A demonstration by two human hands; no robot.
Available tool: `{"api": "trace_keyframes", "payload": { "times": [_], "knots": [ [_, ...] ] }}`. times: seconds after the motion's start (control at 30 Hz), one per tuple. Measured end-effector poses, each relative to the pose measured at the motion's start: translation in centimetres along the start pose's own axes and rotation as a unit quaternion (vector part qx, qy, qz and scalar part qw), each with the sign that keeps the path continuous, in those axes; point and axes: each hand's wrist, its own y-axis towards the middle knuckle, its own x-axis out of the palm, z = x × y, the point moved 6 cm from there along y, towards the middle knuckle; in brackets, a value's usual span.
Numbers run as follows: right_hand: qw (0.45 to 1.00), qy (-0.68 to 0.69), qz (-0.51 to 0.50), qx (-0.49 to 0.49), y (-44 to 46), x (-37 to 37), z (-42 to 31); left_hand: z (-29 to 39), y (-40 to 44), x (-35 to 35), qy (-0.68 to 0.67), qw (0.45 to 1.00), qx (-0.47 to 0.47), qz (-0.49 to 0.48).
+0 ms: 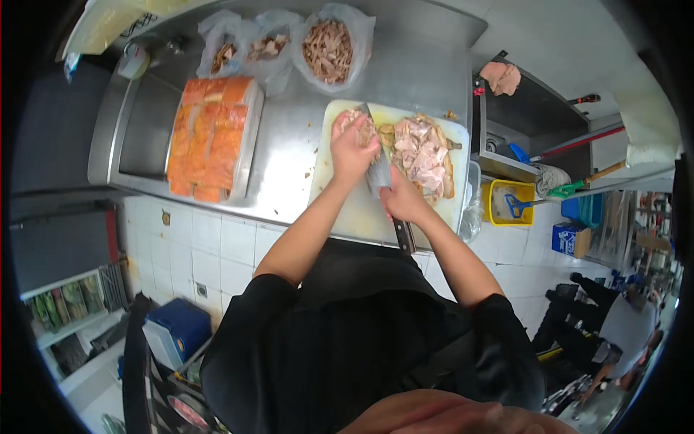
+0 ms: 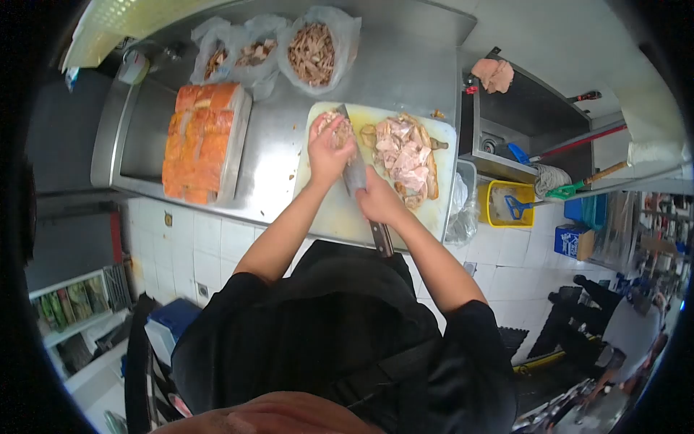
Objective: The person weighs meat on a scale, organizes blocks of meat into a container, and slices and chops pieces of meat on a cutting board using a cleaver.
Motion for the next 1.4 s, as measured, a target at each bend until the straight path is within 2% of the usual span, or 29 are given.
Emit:
{"api": "trace_keyframes", "payload": {
  "times": [0.1,0.17,0.23,0.3,0.33,0.4,0.5,0.53,0.57,0.63,0.67,0.73,0.8,0.87,0.93,1.0,1.03,1.1,1.17,1.23,1.3,1.33,1.4],
  "knots": [
    [0.999,0.034,0.007,-0.039,4.9,-1.0,-4.6,-0.4,6.8,-1.1,-0.029,0.999,0.015,0.005],
    [0.994,0.093,-0.003,-0.055,9.2,-1.3,-7.4,-1.2,12.2,-1.9,0.01,0.996,0.077,0.042],
    [0.989,0.127,0.011,-0.075,12.8,-1.9,-10.1,-2.1,17.1,-2.1,0.022,0.996,0.082,0.023],
    [0.979,0.203,0.013,-0.01,15.4,-2.7,-12.4,-3.0,21.5,-1.6,0.034,0.996,0.086,0.005],
    [0.978,0.205,0.025,-0.016,16.8,-3.5,-12.7,-3.7,23.3,-0.8,0.064,0.993,0.095,-0.005],
    [0.967,0.252,0.012,0.038,19.5,-4.0,-11.6,-6.0,26.1,1.0,0.09,0.991,0.097,-0.018],
    [0.973,0.227,0.015,0.038,18.3,-5.5,-10.1,-10.0,28.2,4.1,0.119,0.985,0.119,-0.021],
    [0.979,0.198,0.03,0.037,16.3,-5.9,-10.1,-9.8,28.4,4.7,0.17,0.977,0.123,-0.029],
    [0.981,0.188,0.026,0.045,14.4,-6.2,-9.8,-9.7,28.8,5.3,0.162,0.979,0.122,-0.032],
    [0.984,0.167,0.029,0.062,9.7,-6.2,-8.7,-10.0,28.5,7.1,0.34,0.925,0.146,-0.088],
    [0.986,0.152,0.035,0.065,7.6,-6.3,-8.4,-9.6,28.3,7.7,0.336,0.926,0.142,-0.092],
    [0.978,0.172,0.06,0.106,3.3,-5.7,-6.9,-9.0,27.3,8.2,0.413,0.898,0.136,-0.072],
    [0.966,0.193,0.088,0.149,-0.3,-5.8,-5.4,-9.5,28.5,9.0,0.4,0.906,0.113,-0.082],
    [0.963,0.169,0.154,0.141,-4.0,-6.3,-3.7,-8.6,26.8,7.1,0.364,0.921,0.098,-0.101],
    [0.961,0.202,0.152,0.116,-7.0,-6.9,-1.5,-6.8,25.5,5.2,0.338,0.927,0.107,-0.119],
    [0.954,0.226,0.161,0.111,-9.8,-7.1,-0.2,-5.0,23.8,2.3,0.155,0.967,0.198,0.038],
    [0.948,0.227,0.197,0.103,-11.0,-7.5,0.7,-4.4,22.5,2.1,0.156,0.967,0.2,0.034],
    [0.941,0.227,0.233,0.092,-12.6,-7.7,1.5,-2.4,18.6,2.6,0.054,0.979,0.189,-0.057],
    [0.923,0.249,0.278,0.098,-13.9,-8.2,2.2,0.4,13.2,4.3,0.07,0.959,0.203,-0.185],
    [0.925,0.241,0.279,0.086,-14.6,-8.3,2.8,1.2,7.9,6.7,0.025,0.94,0.161,-0.301],
    [0.927,0.223,0.285,0.096,-15.1,-8.4,3.1,0.6,4.1,8.8,0.07,0.928,0.139,-0.34],
    [0.928,0.224,0.284,0.093,-15.3,-8.4,3.5,1.5,2.7,8.7,0.072,0.928,0.14,-0.338],
    [0.937,0.215,0.266,0.076,-15.5,-8.4,4.3,3.0,-0.1,8.2,0.172,0.914,0.17,-0.324]
  ]
}}
